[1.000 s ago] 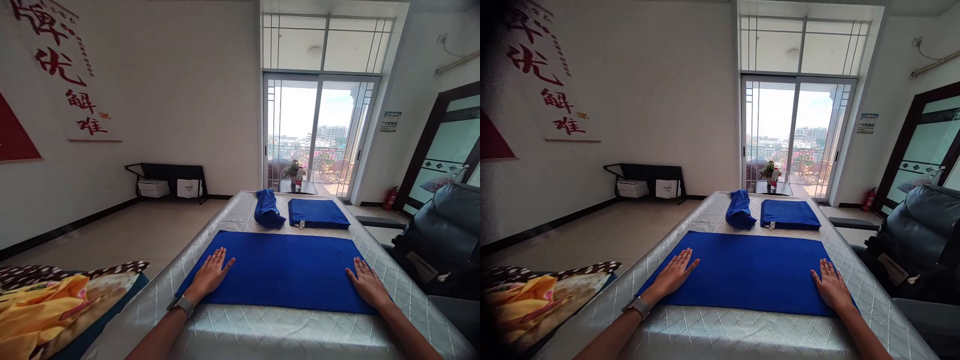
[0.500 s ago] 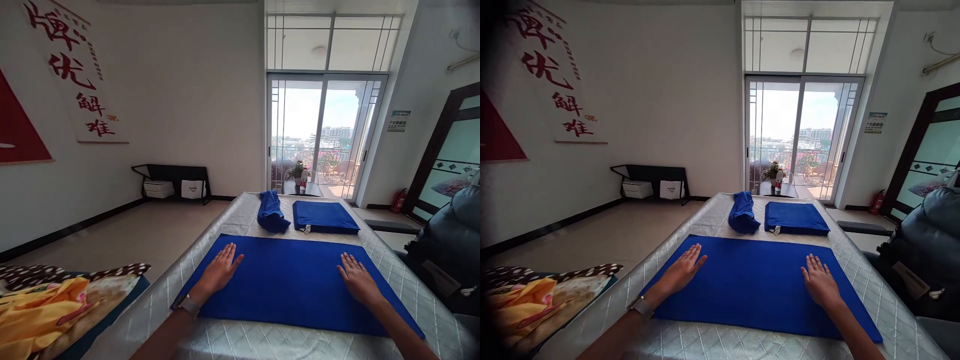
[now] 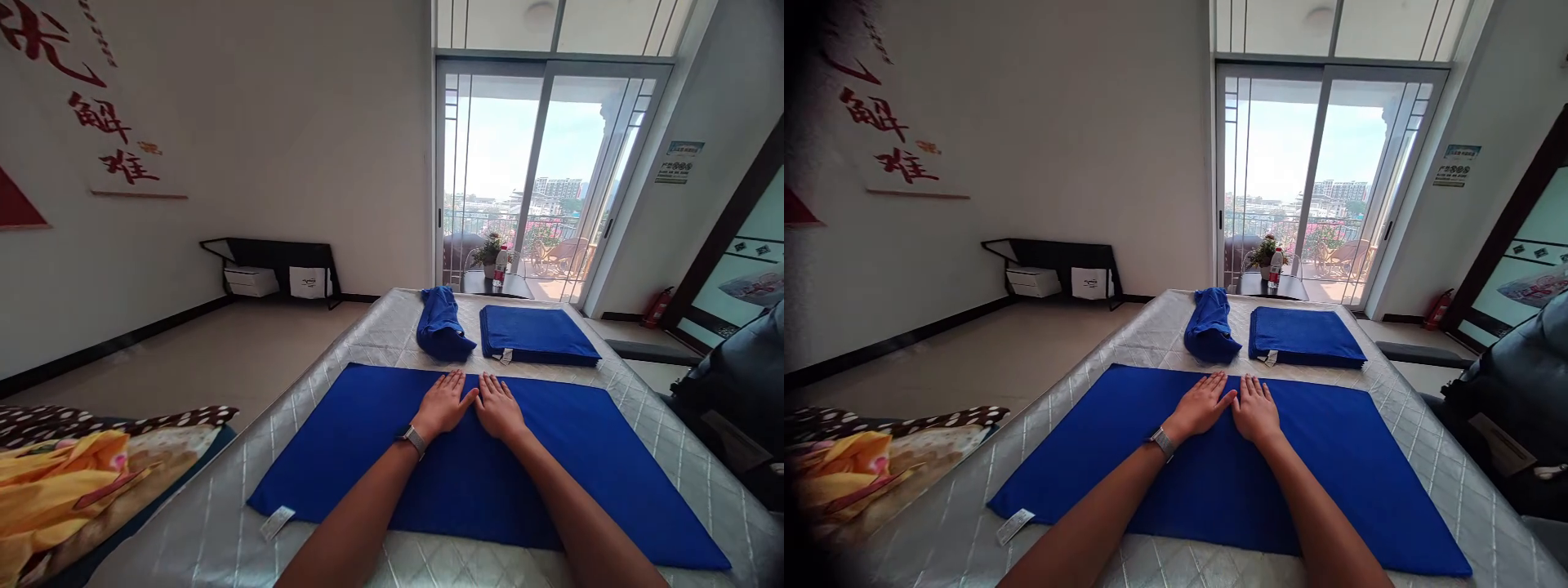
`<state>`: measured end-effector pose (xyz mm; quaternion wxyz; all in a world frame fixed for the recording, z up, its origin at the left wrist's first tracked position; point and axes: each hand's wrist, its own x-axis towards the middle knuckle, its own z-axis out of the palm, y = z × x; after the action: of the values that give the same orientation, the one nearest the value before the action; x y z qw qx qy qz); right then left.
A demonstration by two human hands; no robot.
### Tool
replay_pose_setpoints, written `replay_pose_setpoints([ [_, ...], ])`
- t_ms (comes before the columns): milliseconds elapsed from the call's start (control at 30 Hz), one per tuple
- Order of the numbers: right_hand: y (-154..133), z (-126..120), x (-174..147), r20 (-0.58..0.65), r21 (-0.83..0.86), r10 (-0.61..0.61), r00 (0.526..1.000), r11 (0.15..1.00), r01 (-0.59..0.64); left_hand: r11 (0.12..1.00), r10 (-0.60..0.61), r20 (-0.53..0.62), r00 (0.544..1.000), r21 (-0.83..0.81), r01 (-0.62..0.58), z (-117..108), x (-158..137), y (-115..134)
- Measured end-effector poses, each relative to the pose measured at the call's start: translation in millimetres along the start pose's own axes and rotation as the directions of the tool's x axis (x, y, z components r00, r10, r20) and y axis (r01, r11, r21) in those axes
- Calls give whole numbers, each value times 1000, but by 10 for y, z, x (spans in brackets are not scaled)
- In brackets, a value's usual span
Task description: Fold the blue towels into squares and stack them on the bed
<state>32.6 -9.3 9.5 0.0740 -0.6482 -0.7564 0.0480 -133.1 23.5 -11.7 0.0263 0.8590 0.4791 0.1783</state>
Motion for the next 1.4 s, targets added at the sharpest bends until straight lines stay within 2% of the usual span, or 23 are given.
replay_pose_setpoints([
  [133, 116, -41, -37, 26, 16, 43, 999, 999, -44, 995, -95, 58, 994, 4, 95, -162, -78, -159],
  [267, 493, -108, -182, 20, -16, 89, 996, 996, -88, 989, -150, 78, 986, 29, 148, -310, -191, -423],
  [433, 1373, -220, -462, -2, -99, 190, 982, 977, -189, 968, -247, 107, 963, 78, 239, -477, -395, -1100],
  [567, 2037, -249, -611, -53, -139, 301, 952, 942, -306, 936, -341, 65, 938, 111, 333, -592, -577, -1733],
  [633, 2241, -237, -634, -70, -140, 309, 949, 938, -316, 922, -375, 39, 926, 123, 368, -634, -646, -1975],
  [733, 2405, -211, -624, -73, -139, 292, 954, 944, -300, 895, -433, 24, 901, 133, 427, -667, -695, -2199],
  [867, 2547, -181, -601, -101, -125, 298, 949, 943, -309, 881, -458, 21, 888, 146, 451, -666, -696, -2303],
  [1067, 2741, -133, -609, -135, -96, 322, 937, 937, -336, 877, -468, 42, 883, 151, 457, -674, -708, -2307],
  [1233, 2785, -88, -607, -140, -92, 310, 940, 941, -325, 890, -445, 43, 894, 135, 436, -718, -725, -2318],
  [1400, 2768, -95, -613, -149, -86, 310, 939, 942, -325, 901, -424, -31, 905, 83, 425, -761, -734, -2294],
])
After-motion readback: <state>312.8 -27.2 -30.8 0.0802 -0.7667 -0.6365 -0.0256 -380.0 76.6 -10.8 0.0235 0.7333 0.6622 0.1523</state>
